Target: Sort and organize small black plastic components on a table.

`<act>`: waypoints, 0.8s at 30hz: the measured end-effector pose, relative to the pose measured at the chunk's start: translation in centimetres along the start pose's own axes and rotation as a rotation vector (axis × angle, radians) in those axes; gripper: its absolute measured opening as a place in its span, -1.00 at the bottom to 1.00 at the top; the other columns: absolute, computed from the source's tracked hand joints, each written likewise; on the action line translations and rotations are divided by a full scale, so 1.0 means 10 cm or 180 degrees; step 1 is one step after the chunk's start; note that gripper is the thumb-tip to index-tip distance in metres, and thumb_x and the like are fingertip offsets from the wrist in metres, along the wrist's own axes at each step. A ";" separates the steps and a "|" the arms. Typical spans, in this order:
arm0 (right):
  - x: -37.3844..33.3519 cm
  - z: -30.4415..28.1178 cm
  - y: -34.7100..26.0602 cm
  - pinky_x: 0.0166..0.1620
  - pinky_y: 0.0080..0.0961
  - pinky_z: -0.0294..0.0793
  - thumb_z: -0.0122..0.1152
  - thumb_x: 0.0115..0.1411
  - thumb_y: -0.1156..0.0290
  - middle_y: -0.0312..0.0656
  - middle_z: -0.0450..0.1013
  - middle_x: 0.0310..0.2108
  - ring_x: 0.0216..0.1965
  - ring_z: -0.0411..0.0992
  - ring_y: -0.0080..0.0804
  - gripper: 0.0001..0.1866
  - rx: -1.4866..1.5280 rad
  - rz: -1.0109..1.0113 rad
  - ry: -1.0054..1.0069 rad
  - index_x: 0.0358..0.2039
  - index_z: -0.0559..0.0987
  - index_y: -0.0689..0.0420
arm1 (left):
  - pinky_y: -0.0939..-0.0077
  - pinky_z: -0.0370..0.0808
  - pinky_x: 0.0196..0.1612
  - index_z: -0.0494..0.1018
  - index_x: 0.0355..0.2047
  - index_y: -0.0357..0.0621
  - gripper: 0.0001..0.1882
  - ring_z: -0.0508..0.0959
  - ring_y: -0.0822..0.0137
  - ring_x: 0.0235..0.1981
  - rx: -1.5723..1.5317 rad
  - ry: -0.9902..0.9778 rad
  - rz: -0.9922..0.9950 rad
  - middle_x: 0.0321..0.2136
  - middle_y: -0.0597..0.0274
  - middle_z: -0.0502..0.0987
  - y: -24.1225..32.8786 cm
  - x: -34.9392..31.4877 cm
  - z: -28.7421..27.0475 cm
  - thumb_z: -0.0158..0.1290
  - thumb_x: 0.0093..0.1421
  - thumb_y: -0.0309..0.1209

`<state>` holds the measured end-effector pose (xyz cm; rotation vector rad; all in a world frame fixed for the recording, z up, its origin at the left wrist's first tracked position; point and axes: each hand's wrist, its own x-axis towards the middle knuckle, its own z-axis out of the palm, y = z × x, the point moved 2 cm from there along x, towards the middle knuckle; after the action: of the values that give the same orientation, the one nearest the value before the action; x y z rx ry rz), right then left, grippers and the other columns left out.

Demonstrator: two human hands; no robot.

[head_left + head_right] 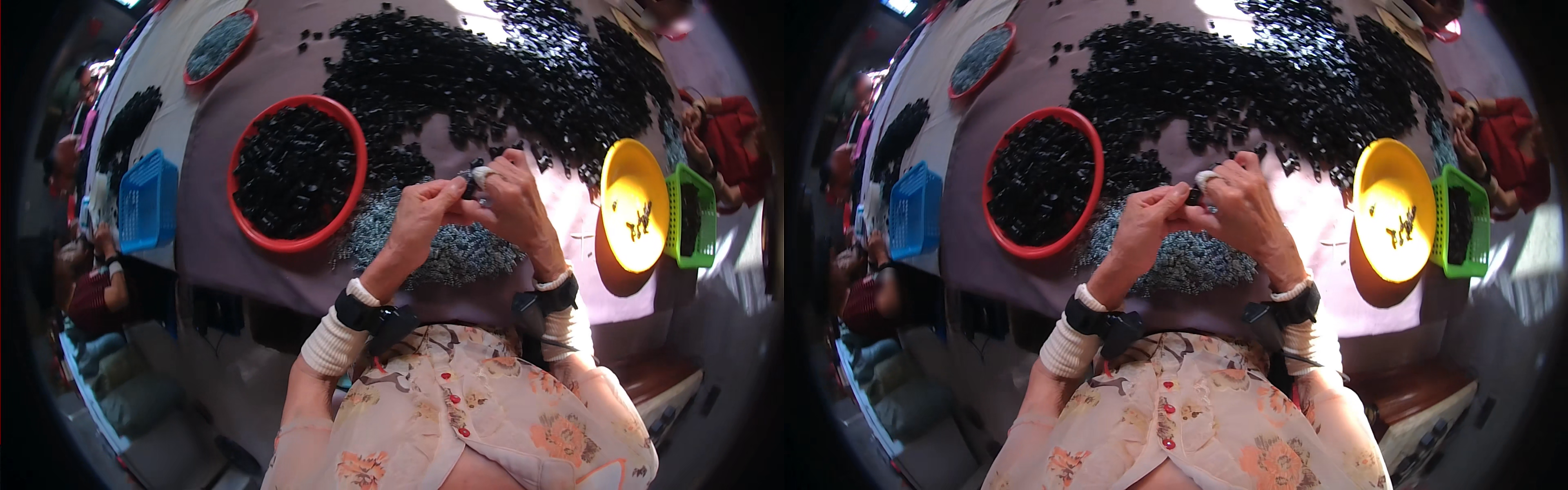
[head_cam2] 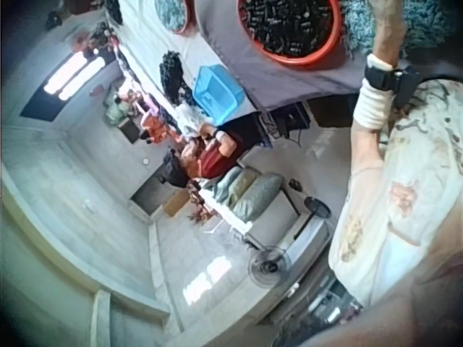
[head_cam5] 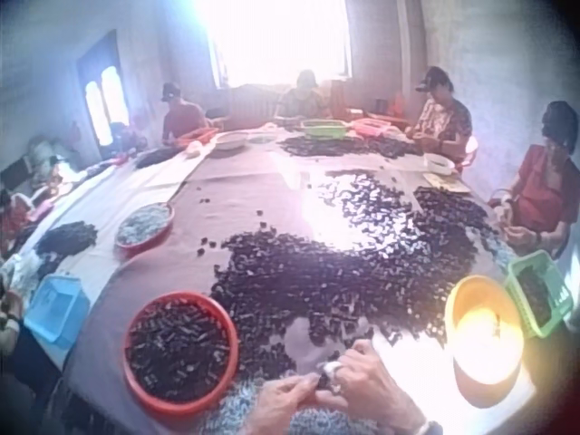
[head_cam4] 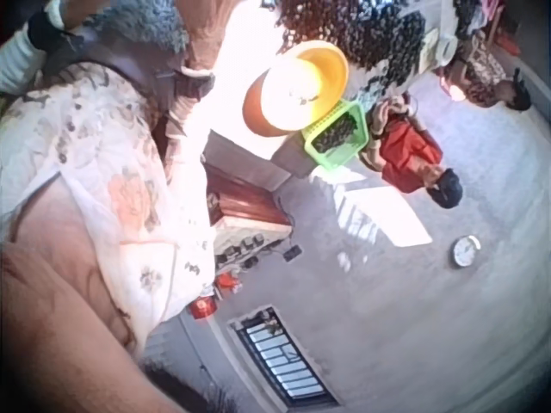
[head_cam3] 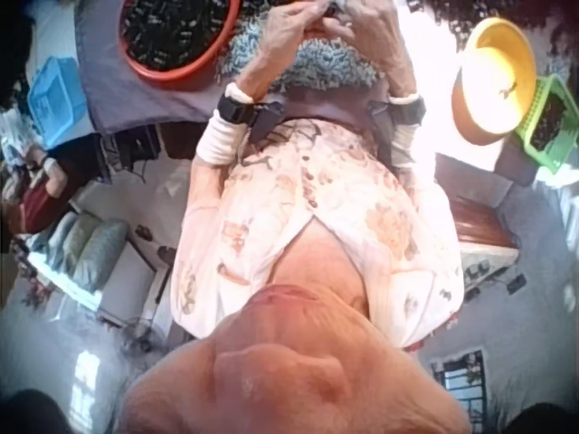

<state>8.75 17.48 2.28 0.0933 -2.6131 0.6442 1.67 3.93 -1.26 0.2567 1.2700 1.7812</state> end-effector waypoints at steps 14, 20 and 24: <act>0.05 0.14 -0.07 -0.19 -0.33 0.26 0.37 -0.27 0.38 -0.27 0.32 -0.66 -0.53 0.33 -0.32 -0.75 0.0101 -0.0283 -0.0125 -0.66 0.42 0.13 | 0.60 0.53 -0.31 0.50 -0.33 -0.32 -0.72 0.57 0.44 -0.43 0.0045 -0.0228 -0.0281 -0.45 0.19 0.57 -0.01 -0.10 -0.08 -0.06 0.24 -0.31; 0.13 -0.10 0.00 -0.23 -0.39 0.27 0.38 -0.09 0.31 -0.25 0.37 -0.61 -0.52 0.36 -0.29 -0.74 0.0122 0.0229 0.0407 -0.53 0.48 0.16 | 0.45 0.56 -0.27 0.49 -0.24 -0.32 -0.73 0.58 0.35 -0.41 -0.0428 0.0577 0.0251 -0.44 0.17 0.55 0.13 -0.08 -0.32 -0.04 0.26 -0.32; 0.00 -0.20 0.27 -0.39 -0.37 0.34 0.34 0.00 0.30 -0.16 0.38 -0.58 -0.53 0.37 -0.25 -0.74 -0.0126 0.0833 0.0277 -0.46 0.51 0.23 | 0.44 0.58 -0.32 0.48 -0.26 -0.27 -0.70 0.58 0.33 -0.44 -0.1114 0.1318 0.1009 -0.47 0.17 0.55 0.42 -0.05 -0.80 0.01 0.25 -0.23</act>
<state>9.14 20.80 2.68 -0.2873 -2.5736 0.6673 -5.26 -1.88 -1.20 -0.1257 1.2122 2.3814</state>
